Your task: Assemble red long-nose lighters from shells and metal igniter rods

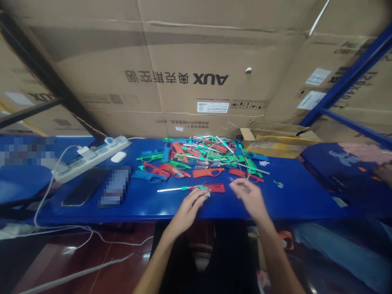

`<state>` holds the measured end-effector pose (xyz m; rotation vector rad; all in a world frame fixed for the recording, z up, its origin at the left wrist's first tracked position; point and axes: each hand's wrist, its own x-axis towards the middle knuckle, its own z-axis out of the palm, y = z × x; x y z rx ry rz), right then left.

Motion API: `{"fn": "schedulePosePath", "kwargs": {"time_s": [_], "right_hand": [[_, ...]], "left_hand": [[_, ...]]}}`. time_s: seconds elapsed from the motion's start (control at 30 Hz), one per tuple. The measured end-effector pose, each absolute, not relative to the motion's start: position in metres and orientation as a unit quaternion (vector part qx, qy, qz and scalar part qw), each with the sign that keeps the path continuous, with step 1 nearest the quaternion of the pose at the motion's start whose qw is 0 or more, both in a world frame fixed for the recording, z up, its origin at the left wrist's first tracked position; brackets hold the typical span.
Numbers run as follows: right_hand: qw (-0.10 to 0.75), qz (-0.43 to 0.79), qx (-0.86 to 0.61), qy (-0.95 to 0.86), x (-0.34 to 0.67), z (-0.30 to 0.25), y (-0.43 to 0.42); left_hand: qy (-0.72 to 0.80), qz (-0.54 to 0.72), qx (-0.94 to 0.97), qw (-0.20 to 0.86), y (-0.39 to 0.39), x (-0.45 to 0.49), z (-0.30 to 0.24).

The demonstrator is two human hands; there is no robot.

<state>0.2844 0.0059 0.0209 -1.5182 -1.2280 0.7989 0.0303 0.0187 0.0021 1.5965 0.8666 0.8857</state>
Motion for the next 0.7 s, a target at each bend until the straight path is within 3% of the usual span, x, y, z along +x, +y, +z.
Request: {"fn": "schedulePosePath", "kwargs": {"time_s": [0.1, 0.23, 0.7], "right_hand": [[0.511, 0.452, -0.536, -0.497, 0.231, 0.012, -0.003], [0.518, 0.522, -0.482, -0.476, 0.209, 0.008, 0.002], [0.492, 0.538, -0.452, -0.514, 0.214, 0.003, 0.002]], "left_hand": [[0.370, 0.366, 0.669, 0.531, 0.016, 0.028, 0.004], [0.377, 0.372, 0.676, 0.513, 0.013, 0.027, 0.005], [0.411, 0.370, 0.708, 0.439, 0.006, 0.038, 0.005]]}}
